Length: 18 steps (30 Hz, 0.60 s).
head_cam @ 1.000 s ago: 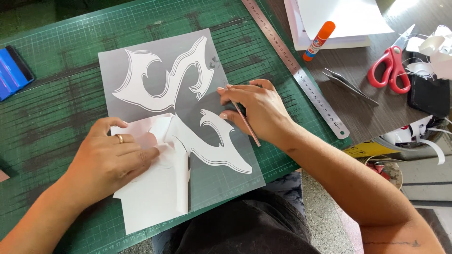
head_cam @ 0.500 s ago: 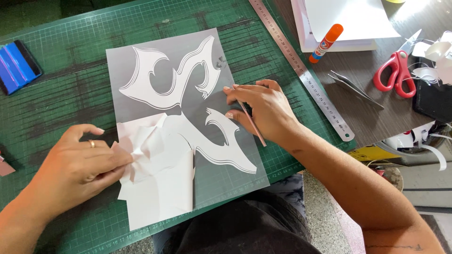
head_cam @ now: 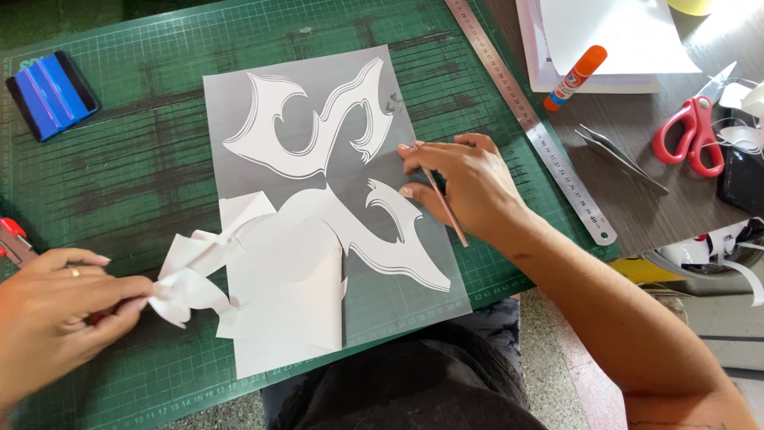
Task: The person uses a craft knife to carefully cut intricate patterns out of a sheet of white paper placed on a green cutting mat. They hold the paper steady with one hand while guiding the blade with the other, removing small cut-out pieces as they progress.
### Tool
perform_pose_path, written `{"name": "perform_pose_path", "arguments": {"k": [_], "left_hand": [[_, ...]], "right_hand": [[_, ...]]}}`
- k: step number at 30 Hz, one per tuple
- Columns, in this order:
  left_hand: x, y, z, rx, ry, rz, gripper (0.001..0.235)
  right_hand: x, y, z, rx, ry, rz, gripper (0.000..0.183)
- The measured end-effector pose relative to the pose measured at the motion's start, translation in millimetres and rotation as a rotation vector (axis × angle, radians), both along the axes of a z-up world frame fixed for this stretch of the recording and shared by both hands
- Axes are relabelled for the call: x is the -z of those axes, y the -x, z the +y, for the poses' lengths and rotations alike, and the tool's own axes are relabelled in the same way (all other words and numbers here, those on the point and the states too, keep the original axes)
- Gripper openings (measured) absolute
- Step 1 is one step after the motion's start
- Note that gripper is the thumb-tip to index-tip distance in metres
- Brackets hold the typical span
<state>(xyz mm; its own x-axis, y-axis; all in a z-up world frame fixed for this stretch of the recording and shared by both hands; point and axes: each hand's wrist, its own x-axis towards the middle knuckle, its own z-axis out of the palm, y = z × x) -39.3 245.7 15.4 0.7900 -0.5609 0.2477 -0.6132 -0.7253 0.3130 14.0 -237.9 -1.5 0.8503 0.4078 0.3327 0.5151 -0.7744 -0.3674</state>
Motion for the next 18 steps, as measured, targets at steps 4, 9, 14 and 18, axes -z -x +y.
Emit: {"name": "perform_pose_path", "arguments": {"k": [4, 9, 14, 18], "left_hand": [[13, 10, 31, -0.048, -0.014, 0.056, 0.011], [31, 35, 64, -0.084, 0.012, 0.12, 0.012], [67, 53, 119, -0.178, 0.013, 0.223, 0.014], [127, 42, 205, -0.157, 0.039, 0.222, 0.017]], "right_hand": [[-4, 0, 0, 0.004, 0.028, 0.007, 0.021], [-7, 2, 2, -0.016, 0.031, -0.024, 0.025], [-6, 1, 1, 0.0, 0.092, -0.014, 0.022], [-9, 2, 1, -0.024, 0.077, -0.001, 0.022]]}}
